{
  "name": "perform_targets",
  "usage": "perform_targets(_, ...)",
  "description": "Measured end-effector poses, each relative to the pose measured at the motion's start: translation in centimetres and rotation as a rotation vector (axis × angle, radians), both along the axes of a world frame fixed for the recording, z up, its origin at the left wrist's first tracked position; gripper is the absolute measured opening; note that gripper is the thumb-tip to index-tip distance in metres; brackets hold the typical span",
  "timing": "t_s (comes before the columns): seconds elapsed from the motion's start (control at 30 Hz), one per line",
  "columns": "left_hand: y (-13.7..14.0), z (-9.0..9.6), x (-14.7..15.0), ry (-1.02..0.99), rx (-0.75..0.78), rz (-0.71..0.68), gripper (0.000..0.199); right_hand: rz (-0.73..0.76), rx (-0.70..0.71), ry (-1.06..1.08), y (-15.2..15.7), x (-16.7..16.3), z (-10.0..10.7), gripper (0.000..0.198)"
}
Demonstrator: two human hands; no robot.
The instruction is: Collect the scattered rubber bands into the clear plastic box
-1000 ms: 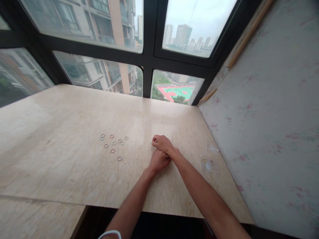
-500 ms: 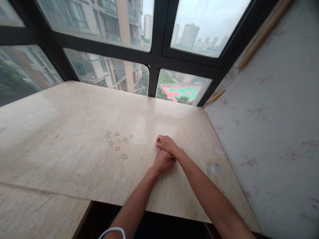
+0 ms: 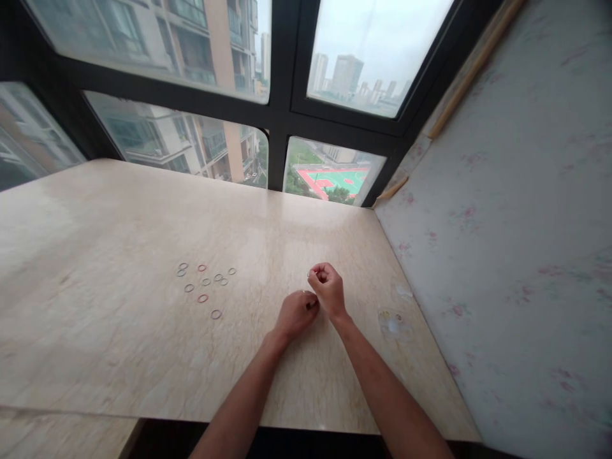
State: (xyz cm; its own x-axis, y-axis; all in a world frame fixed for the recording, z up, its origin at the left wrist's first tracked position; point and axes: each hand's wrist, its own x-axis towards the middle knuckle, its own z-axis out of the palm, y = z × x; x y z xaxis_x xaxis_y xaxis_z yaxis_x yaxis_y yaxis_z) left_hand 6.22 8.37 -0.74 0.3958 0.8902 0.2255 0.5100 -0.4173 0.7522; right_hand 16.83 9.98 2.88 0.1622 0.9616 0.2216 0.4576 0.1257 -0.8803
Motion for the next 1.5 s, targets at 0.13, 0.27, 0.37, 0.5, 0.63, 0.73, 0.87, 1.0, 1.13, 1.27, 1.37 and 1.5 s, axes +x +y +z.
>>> perform_targets(0.13, 0.2, 0.1, -0.1, -0.08, -0.049, 0.037, 0.02, -0.133, -0.006, 0.319, -2.8, 2.6, 0.2, 0.018)
perform_targets(0.27, 0.3, -0.2, -0.1, -0.071, -0.047, 0.043, 0.019, -0.265, -0.07, 0.516, -6.4, 6.1, -0.4, 0.024)
perform_targets(0.37, 0.3, -0.3, -0.1, -0.065, -0.053, 0.057, 0.019, -0.354, -0.096, 0.583, -9.1, 8.6, -0.8, 0.029)
perform_targets(0.5, 0.3, -0.2, -0.1, -0.072, -0.051, 0.058, 0.02, -0.432, -0.091, 0.585, -11.9, 11.6, -1.1, 0.031)
perform_targets(0.63, 0.4, -0.3, -0.2, -0.074, -0.057, 0.057, 0.021, -0.512, -0.087, 0.486, -13.5, 13.8, -1.1, 0.03)
perform_targets(0.73, 0.4, -0.4, -0.2, -0.074, -0.064, 0.068, 0.021, -0.556, -0.116, 0.369, -14.1, 14.9, -1.1, 0.03)
perform_targets(0.87, 0.5, -0.5, -0.1, -0.083, -0.061, 0.077, 0.021, -0.554, -0.152, 0.16, -14.3, 15.6, -0.7, 0.028)
perform_targets(1.0, 0.5, -0.5, -0.1, -0.083, -0.06, 0.08, 0.021, -0.511, -0.171, -0.009, -14.0, 15.8, -0.4, 0.026)
perform_targets(1.13, 0.6, -0.5, -0.2, -0.081, -0.072, 0.077, 0.02, -0.483, -0.184, -0.126, -13.7, 15.9, -0.1, 0.027)
perform_targets(1.27, 0.6, -0.5, -0.2, -0.083, -0.082, 0.071, 0.019, -0.464, -0.187, -0.221, -13.6, 16.1, 0.1, 0.029)
perform_targets(1.37, 0.6, -0.4, -0.1, -0.089, -0.083, 0.07, 0.019, -0.465, -0.187, -0.244, -13.6, 16.3, 0.1, 0.029)
perform_targets(1.5, 0.5, -0.4, -0.1, -0.089, -0.08, 0.067, 0.019, -0.456, -0.169, -0.254, -13.7, 16.6, 0.0, 0.031)
